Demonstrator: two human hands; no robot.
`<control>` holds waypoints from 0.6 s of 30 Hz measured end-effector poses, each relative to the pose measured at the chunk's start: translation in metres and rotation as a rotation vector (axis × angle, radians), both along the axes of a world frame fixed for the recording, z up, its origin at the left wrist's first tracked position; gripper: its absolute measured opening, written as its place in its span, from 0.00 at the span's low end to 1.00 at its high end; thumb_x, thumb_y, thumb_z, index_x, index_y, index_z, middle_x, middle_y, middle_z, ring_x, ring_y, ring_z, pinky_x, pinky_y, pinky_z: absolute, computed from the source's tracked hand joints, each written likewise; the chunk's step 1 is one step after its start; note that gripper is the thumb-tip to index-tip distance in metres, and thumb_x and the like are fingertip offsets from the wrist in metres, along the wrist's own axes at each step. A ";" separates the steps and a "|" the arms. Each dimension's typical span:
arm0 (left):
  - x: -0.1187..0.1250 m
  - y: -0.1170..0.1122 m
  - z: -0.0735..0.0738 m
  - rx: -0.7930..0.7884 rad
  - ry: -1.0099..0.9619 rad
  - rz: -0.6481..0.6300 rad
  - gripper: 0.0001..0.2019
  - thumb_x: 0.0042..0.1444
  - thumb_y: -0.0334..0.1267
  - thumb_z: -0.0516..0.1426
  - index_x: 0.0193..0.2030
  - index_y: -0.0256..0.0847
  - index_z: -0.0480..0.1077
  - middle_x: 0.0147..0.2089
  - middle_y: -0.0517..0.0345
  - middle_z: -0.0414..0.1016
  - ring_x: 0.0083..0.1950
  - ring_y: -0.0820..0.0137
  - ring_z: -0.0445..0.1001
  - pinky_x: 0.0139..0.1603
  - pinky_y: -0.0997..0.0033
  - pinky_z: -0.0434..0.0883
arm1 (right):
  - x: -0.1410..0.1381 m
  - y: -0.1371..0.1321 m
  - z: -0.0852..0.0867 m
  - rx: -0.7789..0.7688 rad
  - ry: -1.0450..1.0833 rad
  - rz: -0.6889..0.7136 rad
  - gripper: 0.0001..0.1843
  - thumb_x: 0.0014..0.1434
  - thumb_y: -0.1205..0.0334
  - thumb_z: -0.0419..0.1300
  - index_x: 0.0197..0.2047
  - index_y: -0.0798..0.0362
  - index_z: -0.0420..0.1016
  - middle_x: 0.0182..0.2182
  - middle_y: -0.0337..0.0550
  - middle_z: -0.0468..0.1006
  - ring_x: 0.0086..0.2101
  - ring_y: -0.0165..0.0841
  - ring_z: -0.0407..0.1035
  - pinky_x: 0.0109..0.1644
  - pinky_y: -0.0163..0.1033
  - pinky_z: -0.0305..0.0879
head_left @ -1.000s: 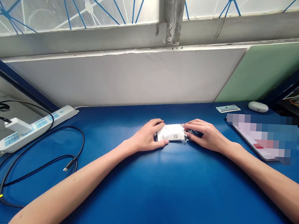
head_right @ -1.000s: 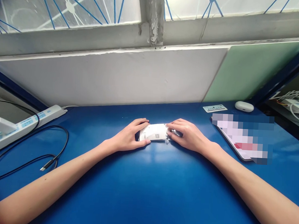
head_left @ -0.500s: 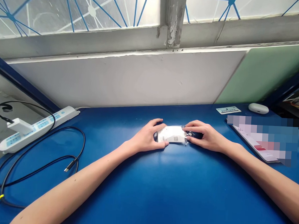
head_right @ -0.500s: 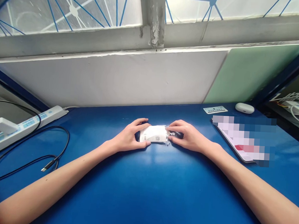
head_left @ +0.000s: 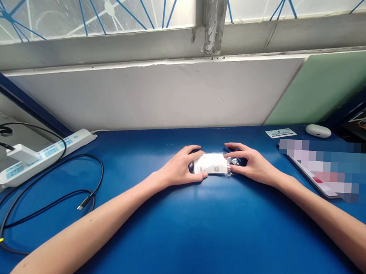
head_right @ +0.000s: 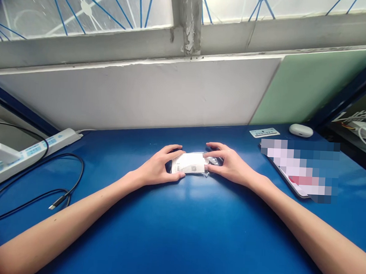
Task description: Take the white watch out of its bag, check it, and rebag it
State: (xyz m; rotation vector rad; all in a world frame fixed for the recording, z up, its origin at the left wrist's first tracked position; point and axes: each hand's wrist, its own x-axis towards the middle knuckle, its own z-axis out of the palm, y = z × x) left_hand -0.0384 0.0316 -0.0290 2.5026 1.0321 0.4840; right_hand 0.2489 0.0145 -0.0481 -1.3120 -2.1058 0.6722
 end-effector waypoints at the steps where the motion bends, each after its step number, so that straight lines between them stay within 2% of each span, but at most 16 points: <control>1: 0.000 0.000 0.000 0.001 -0.009 0.003 0.32 0.53 0.52 0.65 0.62 0.39 0.69 0.69 0.39 0.62 0.68 0.48 0.64 0.66 0.50 0.67 | 0.001 0.000 0.000 0.003 -0.008 0.006 0.18 0.56 0.48 0.66 0.49 0.44 0.83 0.63 0.49 0.69 0.62 0.52 0.64 0.65 0.57 0.62; 9: 0.000 0.001 -0.002 0.036 -0.046 -0.026 0.33 0.51 0.52 0.66 0.61 0.38 0.70 0.66 0.40 0.66 0.67 0.50 0.66 0.67 0.53 0.66 | 0.002 0.002 0.004 0.008 -0.016 0.005 0.16 0.59 0.50 0.64 0.47 0.45 0.82 0.60 0.49 0.73 0.59 0.50 0.68 0.63 0.56 0.64; 13: 0.001 0.001 -0.002 0.077 -0.034 -0.048 0.32 0.52 0.51 0.66 0.61 0.37 0.69 0.65 0.40 0.67 0.67 0.50 0.66 0.67 0.52 0.66 | 0.001 0.001 0.006 -0.018 -0.020 0.004 0.17 0.56 0.49 0.66 0.47 0.45 0.82 0.61 0.49 0.73 0.59 0.50 0.67 0.62 0.56 0.64; 18: 0.002 0.000 -0.001 0.089 -0.035 -0.046 0.31 0.52 0.50 0.65 0.60 0.37 0.69 0.64 0.40 0.68 0.66 0.50 0.66 0.66 0.51 0.66 | -0.003 -0.001 0.005 -0.012 0.007 0.011 0.15 0.52 0.53 0.68 0.43 0.47 0.81 0.59 0.49 0.74 0.58 0.50 0.68 0.61 0.56 0.65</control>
